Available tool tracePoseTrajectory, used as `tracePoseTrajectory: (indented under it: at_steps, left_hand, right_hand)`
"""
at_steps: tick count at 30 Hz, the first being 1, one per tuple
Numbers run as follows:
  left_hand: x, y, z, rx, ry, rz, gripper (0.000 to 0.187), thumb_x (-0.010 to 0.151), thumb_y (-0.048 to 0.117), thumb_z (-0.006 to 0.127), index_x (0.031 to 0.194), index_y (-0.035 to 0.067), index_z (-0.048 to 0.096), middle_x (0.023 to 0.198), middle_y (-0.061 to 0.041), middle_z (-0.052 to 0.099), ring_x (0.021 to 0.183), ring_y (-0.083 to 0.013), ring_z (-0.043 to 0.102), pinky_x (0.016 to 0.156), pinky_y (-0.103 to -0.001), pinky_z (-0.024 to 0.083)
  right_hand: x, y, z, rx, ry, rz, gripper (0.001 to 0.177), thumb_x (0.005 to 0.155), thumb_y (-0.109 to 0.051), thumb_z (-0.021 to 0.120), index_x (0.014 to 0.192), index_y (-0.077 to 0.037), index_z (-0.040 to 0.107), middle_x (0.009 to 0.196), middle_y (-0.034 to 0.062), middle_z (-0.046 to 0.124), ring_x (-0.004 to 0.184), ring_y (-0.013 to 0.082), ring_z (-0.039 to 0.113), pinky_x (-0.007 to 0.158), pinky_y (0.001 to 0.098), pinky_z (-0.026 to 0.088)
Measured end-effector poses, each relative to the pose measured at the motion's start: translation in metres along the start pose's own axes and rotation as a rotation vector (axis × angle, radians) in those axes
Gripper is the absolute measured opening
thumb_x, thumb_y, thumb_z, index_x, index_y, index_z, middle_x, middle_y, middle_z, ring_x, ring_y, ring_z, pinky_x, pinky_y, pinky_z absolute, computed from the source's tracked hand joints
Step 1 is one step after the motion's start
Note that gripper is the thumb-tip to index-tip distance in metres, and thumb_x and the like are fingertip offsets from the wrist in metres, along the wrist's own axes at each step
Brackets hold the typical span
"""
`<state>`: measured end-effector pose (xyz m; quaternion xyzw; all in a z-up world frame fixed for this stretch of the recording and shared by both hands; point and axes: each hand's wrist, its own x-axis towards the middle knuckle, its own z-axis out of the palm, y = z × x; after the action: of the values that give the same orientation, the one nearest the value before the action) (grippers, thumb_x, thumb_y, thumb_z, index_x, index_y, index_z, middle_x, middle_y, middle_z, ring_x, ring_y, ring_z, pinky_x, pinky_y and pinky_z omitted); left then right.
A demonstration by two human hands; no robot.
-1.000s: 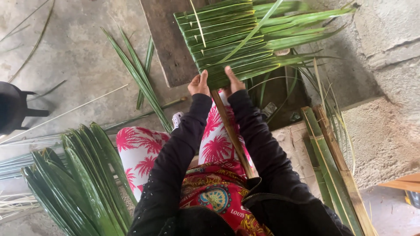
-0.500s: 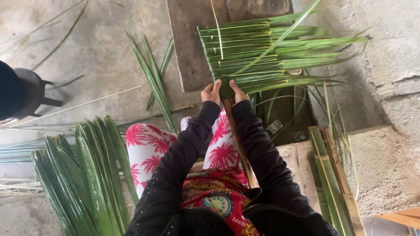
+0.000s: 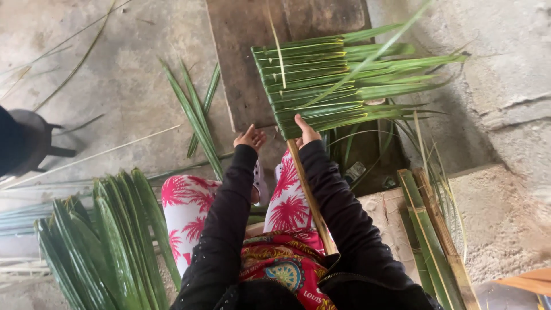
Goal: Weaving palm leaves onto a wooden stick to create a thatched panel
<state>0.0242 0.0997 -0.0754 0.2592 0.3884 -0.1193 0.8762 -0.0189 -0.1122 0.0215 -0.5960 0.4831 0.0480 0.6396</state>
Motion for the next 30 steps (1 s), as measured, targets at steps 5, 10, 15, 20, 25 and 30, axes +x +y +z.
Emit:
tracePoseTrajectory:
  at_steps: [5, 10, 15, 20, 25, 30]
  left_hand:
    - [-0.011, 0.01, 0.01, -0.068, 0.068, 0.121, 0.058, 0.098, 0.01, 0.07, 0.146, 0.0, 0.039, 0.119, -0.038, 0.059, 0.111, -0.062, 0.06, 0.094, -0.078, 0.048]
    - [-0.01, 0.021, 0.014, -0.061, 0.16, 0.192, 0.071, 0.087, -0.001, 0.084, 0.132, -0.017, 0.031, 0.106, -0.045, 0.061, 0.093, -0.0626, 0.067, 0.08, -0.077, 0.056]
    - [-0.021, 0.015, 0.015, -0.12, 0.084, 0.244, 0.071, 0.091, -0.006, 0.076, 0.135, -0.022, 0.023, 0.115, -0.05, 0.05, 0.099, -0.0703, 0.06, 0.083, -0.084, 0.052]
    - [-0.037, 0.013, 0.017, -0.172, -0.013, 0.204, 0.066, 0.101, 0.0, 0.063, 0.143, -0.014, 0.014, 0.13, -0.042, 0.045, 0.112, -0.0703, 0.055, 0.09, -0.089, 0.043]
    - [-0.028, 0.015, 0.006, -0.204, -0.131, 0.127, 0.04, 0.11, 0.014, 0.044, 0.144, -0.005, 0.035, 0.134, -0.044, 0.049, 0.124, -0.0708, 0.045, 0.101, -0.084, 0.04]
    - [-0.029, 0.014, 0.009, -0.119, 0.0, 0.217, 0.061, 0.105, 0.026, 0.063, 0.138, -0.016, 0.033, 0.115, -0.049, 0.058, 0.099, -0.0657, 0.064, 0.081, -0.076, 0.059]
  right_hand:
    - [0.005, -0.005, 0.009, 0.123, -0.012, 0.008, 0.108, 0.051, -0.062, 0.1, 0.108, 0.02, 0.06, 0.062, 0.0317, 0.059, 0.052, 0.0352, 0.067, 0.063, 0.0427, 0.059]
    - [-0.006, -0.006, 0.011, 0.189, -0.027, 0.013, 0.116, 0.053, -0.055, 0.101, 0.126, 0.019, 0.048, 0.068, 0.0298, 0.058, 0.05, 0.0325, 0.065, 0.063, 0.0408, 0.059]
    - [-0.028, -0.026, 0.012, 0.182, -0.032, 0.008, 0.107, 0.054, -0.056, 0.1, 0.117, 0.017, 0.054, 0.066, 0.0298, 0.059, 0.048, 0.0301, 0.064, 0.059, 0.0371, 0.058]
    - [-0.005, -0.015, 0.015, 0.167, -0.041, 0.006, 0.106, 0.053, -0.058, 0.101, 0.114, 0.016, 0.055, 0.066, 0.0296, 0.061, 0.046, 0.0286, 0.064, 0.056, 0.0372, 0.058]
    - [0.002, -0.001, 0.013, 0.226, -0.005, -0.002, 0.1, 0.053, -0.052, 0.102, 0.113, 0.015, 0.056, 0.068, 0.0309, 0.062, 0.044, 0.028, 0.064, 0.057, 0.0382, 0.06]
    - [-0.014, -0.012, 0.016, 0.255, 0.001, -0.02, 0.093, 0.053, -0.048, 0.101, 0.105, 0.017, 0.059, 0.062, 0.0282, 0.06, 0.041, 0.0261, 0.062, 0.067, 0.039, 0.061]
